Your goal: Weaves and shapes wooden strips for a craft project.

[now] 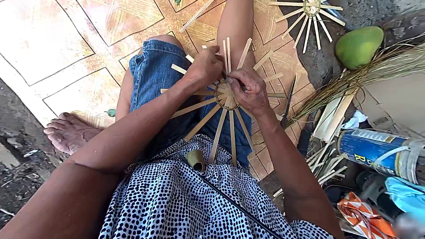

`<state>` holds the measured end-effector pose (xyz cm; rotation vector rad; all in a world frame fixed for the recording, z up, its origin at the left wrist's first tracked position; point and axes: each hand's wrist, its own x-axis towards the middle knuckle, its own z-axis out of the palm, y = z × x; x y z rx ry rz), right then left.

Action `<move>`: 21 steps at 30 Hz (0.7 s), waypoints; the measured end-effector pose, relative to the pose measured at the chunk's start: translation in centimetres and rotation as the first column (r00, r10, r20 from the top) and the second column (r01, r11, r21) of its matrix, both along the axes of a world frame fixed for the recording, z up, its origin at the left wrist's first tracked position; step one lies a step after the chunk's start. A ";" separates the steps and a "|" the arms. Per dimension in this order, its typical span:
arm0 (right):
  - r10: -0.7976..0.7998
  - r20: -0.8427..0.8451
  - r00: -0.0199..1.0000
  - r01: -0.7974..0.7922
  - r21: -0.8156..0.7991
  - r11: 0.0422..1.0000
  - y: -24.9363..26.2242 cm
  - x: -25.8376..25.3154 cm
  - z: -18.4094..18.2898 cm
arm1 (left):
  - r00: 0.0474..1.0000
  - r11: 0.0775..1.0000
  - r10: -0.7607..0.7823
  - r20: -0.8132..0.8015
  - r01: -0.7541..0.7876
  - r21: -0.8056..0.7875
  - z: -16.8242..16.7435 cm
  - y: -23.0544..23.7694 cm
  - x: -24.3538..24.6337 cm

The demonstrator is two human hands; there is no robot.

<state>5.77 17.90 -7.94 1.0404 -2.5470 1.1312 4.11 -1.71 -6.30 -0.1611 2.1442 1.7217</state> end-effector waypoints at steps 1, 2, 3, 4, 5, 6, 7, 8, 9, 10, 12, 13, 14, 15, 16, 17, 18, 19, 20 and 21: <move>-0.050 -0.012 0.999 0.050 -0.012 0.999 -0.3 0.1 -0.1 | 0.999 0.997 -0.039 -0.029 0.037 -0.070 0.0 0.2 -0.5; -0.108 -0.024 0.994 0.108 -0.022 0.994 -0.6 0.2 -0.3 | 0.997 0.991 -0.053 -0.064 0.044 -0.125 0.0 0.3 -0.8; -0.160 -0.026 0.987 0.159 -0.028 0.987 -0.8 0.3 -0.5 | 0.995 0.988 -0.035 -0.096 0.020 -0.152 -0.2 0.3 -1.2; -0.200 -0.019 0.980 0.199 -0.036 0.979 -1.0 0.4 -0.8 | 0.994 0.988 -0.009 -0.106 -0.007 -0.157 -0.3 0.4 -1.5; -0.231 -0.014 0.973 0.230 -0.051 0.972 -1.1 0.5 -1.1 | 0.996 0.989 0.010 -0.094 -0.024 -0.148 -0.5 0.5 -1.8; -0.254 -0.008 0.967 0.253 -0.059 0.966 -1.1 0.6 -1.2 | 0.997 0.991 0.028 -0.066 -0.036 -0.125 -0.7 0.6 -2.0; -0.276 -0.005 0.961 0.276 -0.055 0.960 -1.2 0.9 -1.1 | 0.998 0.994 0.046 -0.039 -0.050 -0.098 -1.0 0.6 -2.1; -0.301 0.002 0.953 0.301 -0.032 0.953 -1.2 1.3 -0.8 | 0.998 0.995 0.063 -0.021 -0.064 -0.075 -1.2 0.5 -2.1; -0.325 0.029 0.945 0.325 -0.001 0.946 -1.3 1.7 -0.3 | 0.997 0.995 0.081 -0.018 -0.082 -0.060 -1.4 0.5 -2.1; -0.345 0.048 0.937 0.345 0.019 0.939 -1.3 1.9 -0.1 | 0.995 0.994 0.095 -0.019 -0.095 -0.044 -1.6 0.4 -2.0; -0.375 0.043 0.926 0.376 -0.007 0.927 -1.4 1.5 -0.6 | 0.992 0.992 0.123 -0.009 -0.123 -0.013 -1.4 0.3 -1.7; -0.382 0.037 0.924 0.383 -0.018 0.924 -1.4 1.2 -1.0 | 0.989 0.989 0.150 -0.007 -0.150 0.005 -1.1 0.3 -1.4; -0.381 0.027 0.924 0.382 -0.012 0.924 -1.5 1.1 -1.1 | 0.984 0.984 0.177 -0.024 -0.177 0.035 -0.9 0.4 -1.0; -0.377 0.013 0.926 0.377 0.005 0.926 -1.7 1.0 -1.1 | 0.978 0.978 0.200 -0.049 -0.197 0.071 -0.8 0.5 -0.6; -0.369 -0.009 0.929 0.369 0.029 0.929 -1.9 0.9 -0.9 | 0.972 0.969 0.224 -0.065 -0.215 0.118 -0.6 0.6 -0.1; -0.359 -0.032 0.933 0.360 0.058 0.931 -2.0 1.0 -0.8 | 0.966 0.958 0.248 -0.071 -0.233 0.166 -0.5 0.7 0.4; -0.353 -0.059 0.934 0.357 0.084 0.930 -2.2 1.0 -0.7 | 0.958 0.946 0.273 -0.088 -0.251 0.205 -0.4 0.8 0.9; -0.350 -0.080 0.933 0.357 0.108 0.928 -2.3 1.1 -0.6 | 0.950 0.935 0.293 -0.107 -0.262 0.238 -0.4 0.9 1.4; -0.353 -0.089 0.931 0.362 0.132 0.923 -2.4 1.2 -0.5 | 0.945 0.928 0.300 -0.129 -0.257 0.270 -0.5 1.0 1.8; -0.361 -0.093 0.928 0.372 0.164 0.914 -2.5 1.3 -0.4 | 0.942 0.921 0.299 -0.151 -0.244 0.303 -0.7 1.0 2.1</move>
